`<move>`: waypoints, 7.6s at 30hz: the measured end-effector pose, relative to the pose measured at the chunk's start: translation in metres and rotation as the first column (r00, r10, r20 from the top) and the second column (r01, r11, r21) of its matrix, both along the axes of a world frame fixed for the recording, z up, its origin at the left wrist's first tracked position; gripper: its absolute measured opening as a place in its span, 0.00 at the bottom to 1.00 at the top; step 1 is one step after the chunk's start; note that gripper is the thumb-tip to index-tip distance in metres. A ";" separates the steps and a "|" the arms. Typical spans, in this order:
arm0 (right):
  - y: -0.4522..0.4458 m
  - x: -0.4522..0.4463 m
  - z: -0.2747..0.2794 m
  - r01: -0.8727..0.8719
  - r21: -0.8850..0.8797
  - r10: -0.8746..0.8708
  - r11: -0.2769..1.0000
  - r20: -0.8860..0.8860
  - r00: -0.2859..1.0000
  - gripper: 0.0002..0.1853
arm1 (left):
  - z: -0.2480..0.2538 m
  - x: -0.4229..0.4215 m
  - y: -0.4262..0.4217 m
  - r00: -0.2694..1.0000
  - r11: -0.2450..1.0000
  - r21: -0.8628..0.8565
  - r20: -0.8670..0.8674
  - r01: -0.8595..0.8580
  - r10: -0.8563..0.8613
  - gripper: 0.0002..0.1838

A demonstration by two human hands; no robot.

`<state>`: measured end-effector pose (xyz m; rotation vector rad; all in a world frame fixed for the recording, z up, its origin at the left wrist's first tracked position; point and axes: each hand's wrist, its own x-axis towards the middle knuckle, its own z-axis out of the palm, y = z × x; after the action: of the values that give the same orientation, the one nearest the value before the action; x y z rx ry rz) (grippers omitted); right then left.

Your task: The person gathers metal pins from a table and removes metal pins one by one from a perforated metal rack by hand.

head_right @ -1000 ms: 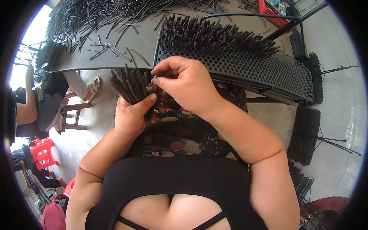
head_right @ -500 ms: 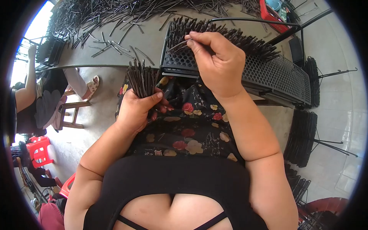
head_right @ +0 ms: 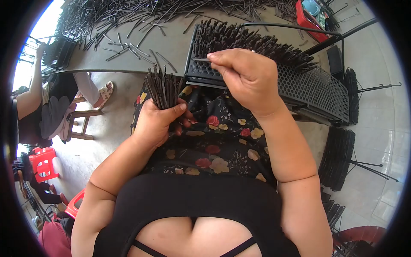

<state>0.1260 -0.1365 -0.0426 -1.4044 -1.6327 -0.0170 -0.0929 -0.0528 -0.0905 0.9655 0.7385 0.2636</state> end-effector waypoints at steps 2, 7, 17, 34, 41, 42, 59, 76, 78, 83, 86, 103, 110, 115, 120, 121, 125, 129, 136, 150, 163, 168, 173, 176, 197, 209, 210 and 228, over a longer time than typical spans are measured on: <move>0.013 0.002 0.001 0.012 0.068 -0.014 0.998 0.022 1.000 0.08 | -0.001 0.001 -0.001 1.000 1.000 0.007 -0.007 -0.001 0.001 0.04; 0.035 -0.006 0.002 0.069 0.156 -0.097 0.985 0.185 0.978 0.08 | 0.003 0.003 0.000 0.996 0.998 0.060 -0.090 0.018 -0.012 0.04; 0.037 0.006 -0.010 0.219 0.028 -0.216 0.975 0.332 0.918 0.10 | 0.003 0.005 0.000 0.995 0.999 0.040 -0.098 -0.006 0.010 0.04; 0.029 -0.013 0.001 0.388 -0.031 -0.320 0.921 0.506 0.801 0.12 | 0.001 0.005 0.001 0.997 0.999 -0.006 -0.067 -0.039 0.039 0.06; 0.038 -0.009 -0.007 0.390 -0.038 -0.343 0.920 0.402 0.849 0.08 | 0.001 0.003 0.001 0.996 1.000 0.005 -0.086 -0.023 0.024 0.06; 0.040 -0.006 -0.008 0.371 -0.062 -0.343 0.926 0.270 0.900 0.06 | 0.002 0.004 0.001 0.996 1.000 0.005 -0.089 -0.021 0.022 0.06; 0.021 -0.002 -0.001 0.341 0.181 -0.386 0.923 0.466 0.796 0.11 | -0.003 0.003 -0.001 0.994 0.998 -0.061 0.107 -0.013 0.020 0.10; -0.008 -0.004 -0.006 0.190 0.033 -0.120 0.981 -0.666 0.736 0.09 | -0.001 0.004 0.000 0.989 0.989 -0.103 0.115 0.102 -0.090 0.10; -0.006 0.005 -0.014 0.197 0.112 -0.094 0.974 -0.593 0.800 0.10 | -0.001 0.005 -0.001 0.994 0.989 -0.117 0.074 0.085 -0.077 0.09; 0.000 0.004 -0.021 0.239 0.206 -0.091 0.949 -0.544 0.834 0.10 | -0.003 0.006 -0.001 0.994 0.991 -0.103 0.064 0.090 -0.084 0.09; 0.001 0.004 -0.022 0.278 0.207 -0.170 0.938 -0.426 0.889 0.08 | -0.003 0.006 -0.001 0.994 0.990 -0.101 0.065 0.096 -0.090 0.09; 0.011 0.004 -0.010 0.300 0.264 -0.272 0.917 -0.138 0.952 0.07 | -0.002 0.005 0.000 0.994 0.991 -0.089 0.051 0.099 -0.095 0.07; 0.013 0.003 -0.005 0.255 0.241 -0.223 0.937 -0.152 0.963 0.06 | -0.002 0.004 0.000 0.994 0.991 -0.090 0.038 0.101 -0.098 0.08; 0.011 0.006 -0.012 0.280 0.207 -0.184 0.937 -0.387 0.904 0.05 | -0.003 0.004 0.000 0.995 0.991 -0.094 0.047 0.095 -0.090 0.09; 0.003 0.003 -0.011 0.264 0.158 -0.144 0.951 -0.529 0.836 0.05 | -0.002 0.006 0.000 0.994 0.990 -0.095 0.042 0.102 -0.098 0.08; 0.003 0.002 -0.012 0.266 0.151 -0.140 0.952 -0.557 0.819 0.05 | -0.003 0.005 0.000 0.994 0.990 -0.095 0.041 0.101 -0.097 0.08; 0.007 0.004 -0.021 0.270 0.171 -0.197 0.948 -0.353 0.915 0.06 | -0.005 0.006 0.000 0.994 0.991 -0.079 0.044 0.105 -0.102 0.08; 0.018 0.003 -0.016 0.304 0.211 -0.281 0.929 -0.133 0.950 0.08 | -0.005 0.006 0.000 0.993 0.992 -0.044 0.026 0.115 -0.114 0.08; 0.010 -0.004 -0.009 0.289 0.202 -0.332 0.936 0.225 0.916 0.09 | -0.003 0.005 0.000 0.993 0.990 -0.096 0.077 0.099 -0.092 0.09; -0.016 -0.052 -0.019 -0.202 -0.280 -0.150 0.939 -0.858 0.492 0.06 | 0.007 0.008 -0.008 0.991 0.996 -0.060 0.122 0.065 -0.057 0.09; -0.022 0.003 -0.010 0.204 0.055 -0.108 0.977 -0.699 0.707 0.09 | -0.003 0.005 -0.009 0.989 0.981 -0.135 0.055 0.142 -0.135 0.05; -0.022 0.009 -0.015 0.302 0.091 -0.187 0.949 -0.607 0.772 0.10 | -0.003 0.009 -0.009 0.991 0.985 -0.108 0.027 0.135 -0.132 0.04; -0.023 0.013 -0.017 0.281 0.101 -0.178 0.954 -0.564 0.806 0.10 | -0.002 0.008 -0.009 0.989 0.984 -0.102 -0.011 0.148 -0.150 0.05; -0.021 0.013 -0.017 0.267 0.043 -0.228 0.963 -0.406 0.885 0.13 | -0.002 0.008 -0.009 0.989 0.985 -0.092 -0.015 0.145 -0.147 0.05; -0.033 -0.042 -0.009 -0.191 -0.374 -0.200 0.908 -0.785 0.586 0.11 | 0.007 0.009 -0.013 0.994 0.991 -0.116 0.086 0.074 -0.064 0.05; -0.022 0.020 -0.011 0.373 0.229 -0.329 0.899 -0.208 0.921 0.09 | -0.010 0.015 -0.019 0.989 0.986 -0.122 0.109 0.110 -0.097 0.09; -0.021 0.021 -0.012 0.359 0.295 -0.342 0.886 -0.108 0.933 0.09 | -0.005 0.016 -0.019 0.992 0.989 -0.121 0.100 0.090 -0.078 0.09; -0.032 -0.023 -0.001 -0.193 -0.349 -0.161 0.917 -0.767 0.621 0.12 | -0.007 0.008 -0.018 0.979 0.983 -0.048 0.109 0.177 -0.171 0.08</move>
<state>0.1026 -0.1687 -0.0441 -1.3897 -0.8975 0.8935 -0.0848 -0.0708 -0.0972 0.9481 0.5592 0.1373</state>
